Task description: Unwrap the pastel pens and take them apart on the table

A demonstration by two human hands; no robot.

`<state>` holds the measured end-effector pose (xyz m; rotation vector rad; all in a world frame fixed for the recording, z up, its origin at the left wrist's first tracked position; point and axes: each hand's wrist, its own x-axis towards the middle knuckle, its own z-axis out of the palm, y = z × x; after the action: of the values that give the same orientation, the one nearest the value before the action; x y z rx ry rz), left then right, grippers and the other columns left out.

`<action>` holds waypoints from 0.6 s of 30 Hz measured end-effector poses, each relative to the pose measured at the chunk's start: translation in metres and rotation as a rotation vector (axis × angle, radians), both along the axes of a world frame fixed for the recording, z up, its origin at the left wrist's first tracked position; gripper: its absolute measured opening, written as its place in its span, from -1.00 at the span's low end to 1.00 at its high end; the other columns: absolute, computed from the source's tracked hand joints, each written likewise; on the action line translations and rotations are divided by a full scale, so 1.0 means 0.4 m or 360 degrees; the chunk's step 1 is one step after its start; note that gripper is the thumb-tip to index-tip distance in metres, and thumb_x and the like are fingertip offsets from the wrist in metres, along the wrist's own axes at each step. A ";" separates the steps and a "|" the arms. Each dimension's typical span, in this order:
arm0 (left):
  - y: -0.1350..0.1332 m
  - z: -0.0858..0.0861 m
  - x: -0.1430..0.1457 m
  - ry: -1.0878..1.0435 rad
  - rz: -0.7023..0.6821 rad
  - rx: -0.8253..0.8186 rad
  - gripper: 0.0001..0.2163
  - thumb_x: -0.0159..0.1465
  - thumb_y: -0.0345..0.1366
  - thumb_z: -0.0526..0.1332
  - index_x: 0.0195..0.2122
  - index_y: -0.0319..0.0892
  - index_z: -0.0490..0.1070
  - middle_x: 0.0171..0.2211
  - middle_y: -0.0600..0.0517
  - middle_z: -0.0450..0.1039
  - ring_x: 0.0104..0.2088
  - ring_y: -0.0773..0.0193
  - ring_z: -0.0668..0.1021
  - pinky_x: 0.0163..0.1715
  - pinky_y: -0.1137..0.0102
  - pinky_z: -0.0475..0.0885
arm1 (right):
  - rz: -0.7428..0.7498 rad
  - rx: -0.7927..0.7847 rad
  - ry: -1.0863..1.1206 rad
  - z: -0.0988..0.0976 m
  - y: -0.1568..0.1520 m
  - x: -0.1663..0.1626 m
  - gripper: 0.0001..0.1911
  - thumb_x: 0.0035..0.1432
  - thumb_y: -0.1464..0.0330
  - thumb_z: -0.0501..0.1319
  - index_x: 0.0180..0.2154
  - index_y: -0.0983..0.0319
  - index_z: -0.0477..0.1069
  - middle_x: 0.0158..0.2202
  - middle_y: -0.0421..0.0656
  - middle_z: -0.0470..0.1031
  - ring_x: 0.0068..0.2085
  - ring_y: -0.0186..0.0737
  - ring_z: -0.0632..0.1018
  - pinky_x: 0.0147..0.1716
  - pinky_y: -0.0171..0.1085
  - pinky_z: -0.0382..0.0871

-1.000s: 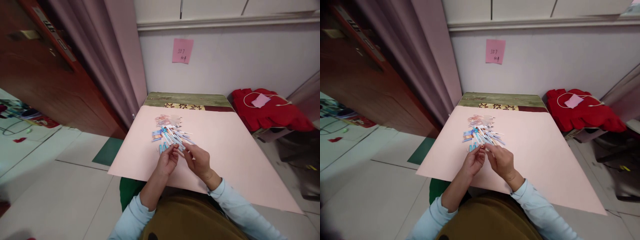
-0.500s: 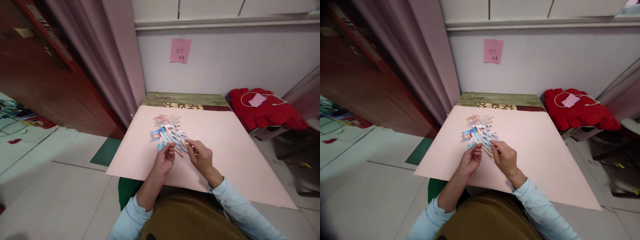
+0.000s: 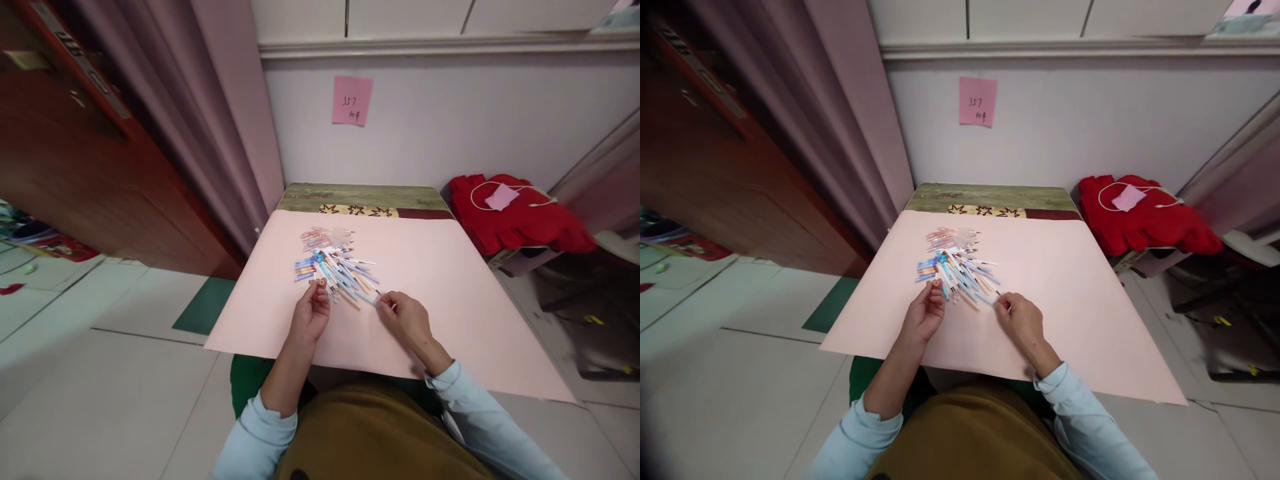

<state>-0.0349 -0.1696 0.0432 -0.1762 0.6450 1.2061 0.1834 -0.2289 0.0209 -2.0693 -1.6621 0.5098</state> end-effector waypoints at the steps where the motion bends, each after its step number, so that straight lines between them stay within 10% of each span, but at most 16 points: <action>1: -0.003 -0.006 0.004 0.0002 -0.0009 0.0002 -0.90 0.37 -0.48 0.08 -0.27 -0.34 0.37 -0.38 -0.02 0.46 -0.57 0.56 0.45 -0.63 0.70 0.38 | 0.0019 0.0019 0.0005 -0.003 -0.002 -0.009 -0.81 0.14 0.22 0.15 -0.36 0.12 0.50 -0.40 -0.24 0.54 -0.39 -0.26 0.49 -0.44 -0.33 0.14; 7: -0.019 -0.032 0.022 0.0028 -0.0063 -0.0002 -0.90 0.37 -0.45 0.10 -0.27 -0.33 0.38 -0.37 -0.03 0.47 -0.56 0.54 0.45 -0.63 0.69 0.38 | 0.0163 0.0116 -0.0008 -0.023 0.000 -0.044 -0.80 0.15 0.22 0.15 -0.35 0.13 0.50 -0.36 -0.22 0.55 -0.38 -0.27 0.48 -0.41 -0.32 0.15; 18: -0.064 -0.102 0.019 -0.0054 -0.0213 0.0291 -0.87 0.35 -0.49 0.10 -0.21 -0.32 0.45 -0.32 -0.04 0.47 -0.49 0.54 0.47 -0.54 0.68 0.44 | -0.0258 0.0240 0.0088 -0.061 0.026 0.064 -0.73 0.13 0.18 0.10 -0.34 0.14 0.53 -0.39 -0.20 0.55 -0.41 -0.24 0.47 -0.43 -0.29 0.18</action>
<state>-0.0272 -0.1952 0.0024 0.0004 0.5058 1.1236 0.2090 -0.2185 -0.0036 -2.0386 -1.4407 0.3733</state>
